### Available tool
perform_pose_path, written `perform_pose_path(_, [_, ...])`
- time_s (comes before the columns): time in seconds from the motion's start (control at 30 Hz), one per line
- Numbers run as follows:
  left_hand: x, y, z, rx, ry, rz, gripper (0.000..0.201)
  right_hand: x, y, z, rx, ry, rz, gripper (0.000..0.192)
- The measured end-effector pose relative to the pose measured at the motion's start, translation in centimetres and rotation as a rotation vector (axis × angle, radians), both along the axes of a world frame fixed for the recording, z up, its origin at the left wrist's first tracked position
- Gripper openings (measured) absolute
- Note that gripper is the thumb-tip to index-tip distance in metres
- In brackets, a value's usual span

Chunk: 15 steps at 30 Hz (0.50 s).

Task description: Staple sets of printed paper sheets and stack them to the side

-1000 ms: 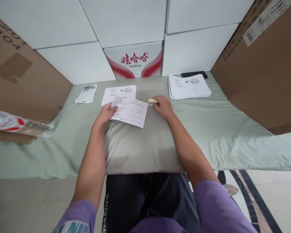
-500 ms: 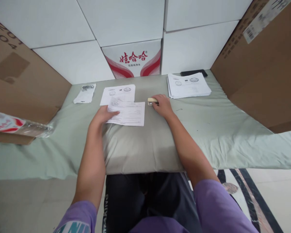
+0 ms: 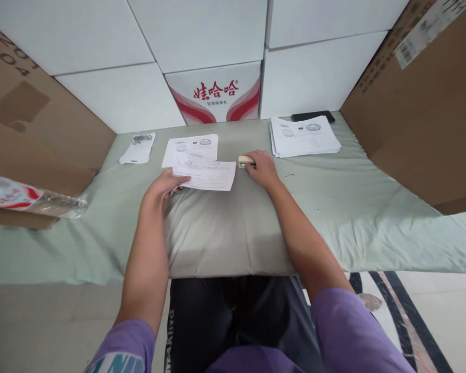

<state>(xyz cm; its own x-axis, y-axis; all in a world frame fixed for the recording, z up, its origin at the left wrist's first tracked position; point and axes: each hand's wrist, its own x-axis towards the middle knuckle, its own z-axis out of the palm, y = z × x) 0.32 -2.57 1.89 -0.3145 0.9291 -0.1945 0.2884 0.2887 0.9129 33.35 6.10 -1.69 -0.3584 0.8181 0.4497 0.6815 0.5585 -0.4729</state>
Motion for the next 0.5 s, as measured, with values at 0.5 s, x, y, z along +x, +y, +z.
perform_pose_path(0.5, [1.6,0.1,0.1,-0.077,-0.035,0.006,0.039,-0.1,0.0,0.0,-0.008,-0.003,-0.011,0.032])
